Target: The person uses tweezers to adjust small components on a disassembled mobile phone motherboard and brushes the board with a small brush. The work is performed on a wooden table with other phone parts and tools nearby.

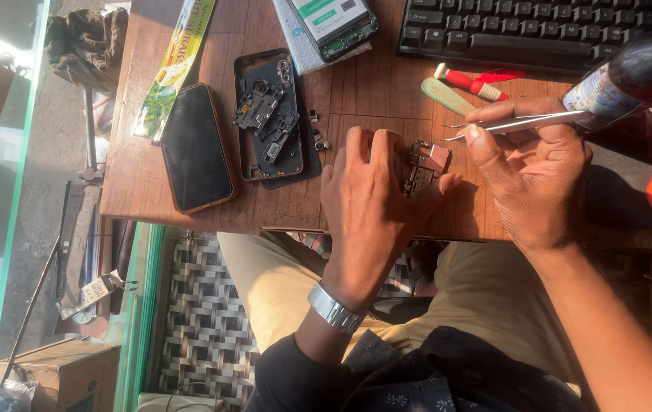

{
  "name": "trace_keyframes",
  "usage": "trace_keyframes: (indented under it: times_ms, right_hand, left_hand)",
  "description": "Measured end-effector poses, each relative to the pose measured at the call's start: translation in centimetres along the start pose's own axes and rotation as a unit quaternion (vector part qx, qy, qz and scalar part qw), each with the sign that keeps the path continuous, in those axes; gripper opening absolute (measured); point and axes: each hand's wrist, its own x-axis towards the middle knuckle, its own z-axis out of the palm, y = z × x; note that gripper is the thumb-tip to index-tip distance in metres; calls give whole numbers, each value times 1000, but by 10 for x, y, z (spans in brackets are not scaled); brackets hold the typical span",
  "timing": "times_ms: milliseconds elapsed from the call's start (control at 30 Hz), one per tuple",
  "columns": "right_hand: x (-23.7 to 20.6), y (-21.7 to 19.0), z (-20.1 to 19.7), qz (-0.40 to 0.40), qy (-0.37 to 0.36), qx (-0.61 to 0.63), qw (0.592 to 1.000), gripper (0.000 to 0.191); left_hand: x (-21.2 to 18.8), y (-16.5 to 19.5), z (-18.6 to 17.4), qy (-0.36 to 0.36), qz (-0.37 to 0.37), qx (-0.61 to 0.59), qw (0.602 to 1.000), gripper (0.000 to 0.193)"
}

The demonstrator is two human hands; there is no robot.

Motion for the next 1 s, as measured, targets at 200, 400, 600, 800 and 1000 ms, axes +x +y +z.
trace_keyframes:
  times_ms: [200,400,600,800,1000]
  right_hand:
    - [94,-58,-16,4,6,3,1000,17]
    - [169,-97,1,-5,-3,5,1000,16]
    - [189,-107,8,3,7,-6,1000,14]
    - [215,-124,8,12,0,-18,1000,18]
    - [209,-107,14,13,-5,10,1000,19]
  left_hand:
    - [101,50,-47,-53,41,-63,996,44]
    - [185,44,-94,-157,120,-26,980,41]
    - [224,43,-118,-182,275,71,941,43]
    - [232,63,-125,-122,90,-86,985,56]
    - [200,44,-103,-72,72,-57,993,70]
